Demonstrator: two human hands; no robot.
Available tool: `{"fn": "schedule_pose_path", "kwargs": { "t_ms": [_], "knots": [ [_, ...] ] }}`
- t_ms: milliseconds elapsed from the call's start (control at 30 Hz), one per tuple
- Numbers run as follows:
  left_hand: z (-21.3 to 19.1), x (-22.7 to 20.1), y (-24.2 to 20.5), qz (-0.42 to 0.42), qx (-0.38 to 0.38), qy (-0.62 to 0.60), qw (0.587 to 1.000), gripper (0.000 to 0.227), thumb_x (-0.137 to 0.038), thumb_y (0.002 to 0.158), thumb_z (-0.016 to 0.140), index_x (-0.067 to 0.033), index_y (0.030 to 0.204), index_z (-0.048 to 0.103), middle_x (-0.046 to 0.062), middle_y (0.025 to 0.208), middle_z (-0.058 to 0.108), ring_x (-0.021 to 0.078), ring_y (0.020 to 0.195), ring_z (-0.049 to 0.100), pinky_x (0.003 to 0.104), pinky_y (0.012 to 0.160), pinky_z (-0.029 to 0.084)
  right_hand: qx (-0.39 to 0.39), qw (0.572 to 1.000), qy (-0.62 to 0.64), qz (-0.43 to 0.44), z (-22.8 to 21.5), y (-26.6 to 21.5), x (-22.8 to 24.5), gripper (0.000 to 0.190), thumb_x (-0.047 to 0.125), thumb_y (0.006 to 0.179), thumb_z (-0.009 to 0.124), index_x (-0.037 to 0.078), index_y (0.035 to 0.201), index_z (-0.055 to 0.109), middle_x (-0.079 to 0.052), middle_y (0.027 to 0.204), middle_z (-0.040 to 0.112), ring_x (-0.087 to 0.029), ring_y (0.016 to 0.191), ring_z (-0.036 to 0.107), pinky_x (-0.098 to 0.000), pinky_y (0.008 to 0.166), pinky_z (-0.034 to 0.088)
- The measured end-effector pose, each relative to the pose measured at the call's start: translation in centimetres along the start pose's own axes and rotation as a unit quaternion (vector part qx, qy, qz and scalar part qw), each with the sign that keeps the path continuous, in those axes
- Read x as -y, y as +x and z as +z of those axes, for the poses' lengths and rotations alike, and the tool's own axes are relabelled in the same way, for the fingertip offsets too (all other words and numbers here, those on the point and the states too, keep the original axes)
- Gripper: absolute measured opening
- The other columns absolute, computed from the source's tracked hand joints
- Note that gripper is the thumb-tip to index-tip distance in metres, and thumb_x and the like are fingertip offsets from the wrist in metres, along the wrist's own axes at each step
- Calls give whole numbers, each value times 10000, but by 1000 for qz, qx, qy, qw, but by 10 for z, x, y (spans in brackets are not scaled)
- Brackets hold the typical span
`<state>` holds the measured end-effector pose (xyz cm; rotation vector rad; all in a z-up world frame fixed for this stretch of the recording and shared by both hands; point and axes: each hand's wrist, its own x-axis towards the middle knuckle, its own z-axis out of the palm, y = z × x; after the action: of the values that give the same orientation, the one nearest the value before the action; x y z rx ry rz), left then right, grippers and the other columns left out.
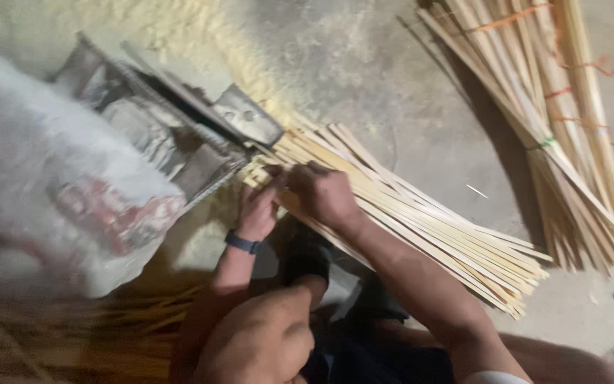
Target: The person sits on the floor and uses a bench-mounted cutting machine to slice long bamboo strips into thinner pieces. They feed the strips through the blade repeatedly, collecting the cut pieces into a bundle.
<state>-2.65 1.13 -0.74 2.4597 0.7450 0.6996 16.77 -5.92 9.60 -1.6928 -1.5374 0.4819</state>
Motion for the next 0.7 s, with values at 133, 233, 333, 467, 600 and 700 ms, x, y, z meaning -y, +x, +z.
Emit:
{"fn": "schedule_pose_path", "kwargs": {
  "t_ms": [133,233,333,467,600,700],
  "knots": [
    [6,-5,4,-117,13,-305,945,469,69,989,514,-106,1391,680,96,1369,700,195,1200,687,326,1030,565,64,991,15,116,-18,-26,-3,91,84,778,753,42,855,728,-139,766,635,-317,635,618,-412,595,515],
    [7,-22,11,-253,-3,-457,852,246,-32,1012,637,-43,1230,751,102,1182,768,148,967,738,289,876,618,64,988,70,124,-26,-41,-9,84,111,868,753,30,888,763,-125,753,642,-275,635,614,-399,590,503],
    [1,-37,27,-380,-70,-615,687,157,-70,979,764,66,1058,770,185,1066,779,196,900,730,325,837,591,86,975,110,173,-33,-40,-14,125,135,919,751,18,884,776,-103,716,655,-224,614,622,-398,557,497],
    [-11,-44,37,-394,-84,-621,672,195,-114,921,764,23,1056,740,127,1008,773,166,926,736,295,814,592,72,989,38,124,-38,-38,-12,138,74,968,666,0,1041,756,-99,771,684,-186,565,650,-355,512,528],
    [-12,-44,37,-368,-91,-609,696,200,-110,936,778,47,1054,741,90,993,751,149,879,708,311,809,604,26,997,-67,14,-33,-24,-3,122,48,938,700,12,1043,748,-126,743,636,-268,571,628,-381,517,507],
    [-9,-42,31,-379,-74,-610,692,225,-98,922,786,47,1087,737,102,948,753,153,825,700,312,761,584,12,997,-80,-11,-24,-6,1,99,47,942,723,21,1037,734,-130,772,640,-298,595,635,-402,533,505]
  ]
}}
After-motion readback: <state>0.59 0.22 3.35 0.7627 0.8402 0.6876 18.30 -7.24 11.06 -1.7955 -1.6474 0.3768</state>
